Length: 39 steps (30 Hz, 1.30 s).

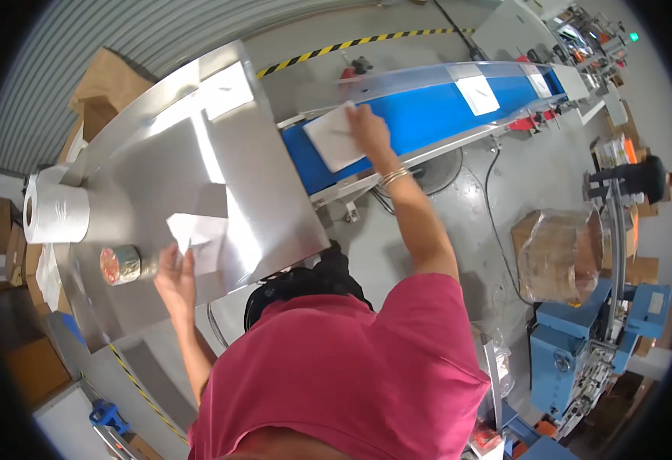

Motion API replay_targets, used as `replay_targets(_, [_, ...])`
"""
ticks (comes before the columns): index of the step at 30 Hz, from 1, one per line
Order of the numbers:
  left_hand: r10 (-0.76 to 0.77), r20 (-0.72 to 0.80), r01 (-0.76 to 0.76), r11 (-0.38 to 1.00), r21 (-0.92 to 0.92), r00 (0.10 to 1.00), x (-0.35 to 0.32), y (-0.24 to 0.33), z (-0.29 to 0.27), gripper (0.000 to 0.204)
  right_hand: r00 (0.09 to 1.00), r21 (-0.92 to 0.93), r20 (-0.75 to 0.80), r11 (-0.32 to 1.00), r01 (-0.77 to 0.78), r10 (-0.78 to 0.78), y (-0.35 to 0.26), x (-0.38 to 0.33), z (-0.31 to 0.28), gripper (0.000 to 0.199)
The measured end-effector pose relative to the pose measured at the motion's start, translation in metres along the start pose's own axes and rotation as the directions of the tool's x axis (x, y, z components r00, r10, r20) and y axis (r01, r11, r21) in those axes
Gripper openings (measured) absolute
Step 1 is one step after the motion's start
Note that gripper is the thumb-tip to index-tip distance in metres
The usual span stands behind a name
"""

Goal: Manually organizing and stacking small paper products from a conveyor belt onto a secondary processing line.

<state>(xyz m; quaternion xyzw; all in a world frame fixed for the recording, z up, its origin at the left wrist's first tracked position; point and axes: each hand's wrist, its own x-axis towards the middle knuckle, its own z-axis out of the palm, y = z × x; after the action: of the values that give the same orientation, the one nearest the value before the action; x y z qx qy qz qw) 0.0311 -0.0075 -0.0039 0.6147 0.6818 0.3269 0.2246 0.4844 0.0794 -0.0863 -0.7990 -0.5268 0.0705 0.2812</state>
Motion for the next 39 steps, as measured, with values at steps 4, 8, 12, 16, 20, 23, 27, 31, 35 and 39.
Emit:
replay_targets(4, [0.038,0.08,-0.046,0.993,0.104,0.996,-0.023,0.066,0.031,0.026,0.995,-0.147,-0.091,0.988,-0.043,0.03,0.109,0.052,-0.027,0.032])
replay_targets(8, [0.061,0.044,-0.065,0.995,0.079,0.997,-0.028,0.094,0.047,0.033,0.959,-0.399,-0.283,0.912,-0.09,-0.029,0.153,0.074,-0.051,0.048])
replay_targets(12, [0.149,0.04,-0.151,0.986,0.065,0.988,-0.031,0.098,0.049,0.035,0.859,-0.31,-0.414,0.934,0.177,-0.301,0.075,0.042,-0.066,0.045])
replay_targets(16, [0.176,-0.033,-0.172,0.979,0.105,0.984,-0.034,0.102,0.058,0.033,0.879,0.209,-0.101,0.854,0.476,-0.466,-0.006,-0.021,-0.038,0.039])
replay_targets(20, [0.145,-0.059,-0.135,0.981,0.142,0.988,-0.04,0.099,0.058,0.034,0.81,0.684,0.226,0.68,0.263,-0.541,-0.084,-0.066,-0.021,0.045])
replay_targets(23, [0.126,-0.09,-0.12,0.991,0.066,0.988,-0.042,0.096,0.059,0.03,0.7,0.757,0.416,0.647,0.088,-0.581,-0.119,-0.076,-0.019,0.049])
replay_targets(27, [0.149,-0.074,-0.146,0.988,0.046,0.986,-0.041,0.091,0.059,0.028,0.555,0.784,0.474,0.614,0.087,-0.684,-0.136,-0.071,-0.015,0.05])
replay_targets(31, [0.127,-0.018,-0.128,0.991,-0.048,0.992,-0.038,0.093,0.061,0.028,0.449,0.775,0.532,0.626,0.084,-0.718,-0.144,-0.063,-0.009,0.044])
replay_targets(35, [0.139,-0.04,-0.142,0.986,-0.081,0.989,-0.03,0.097,0.057,0.042,0.448,0.831,0.437,0.541,0.132,-0.78,-0.125,-0.065,0.002,0.037])
replay_targets(39, [0.138,-0.049,-0.117,0.945,0.307,0.989,-0.026,0.096,0.05,0.042,0.737,0.743,0.578,0.6,-0.296,-0.352,-0.07,-0.052,-0.016,0.022])
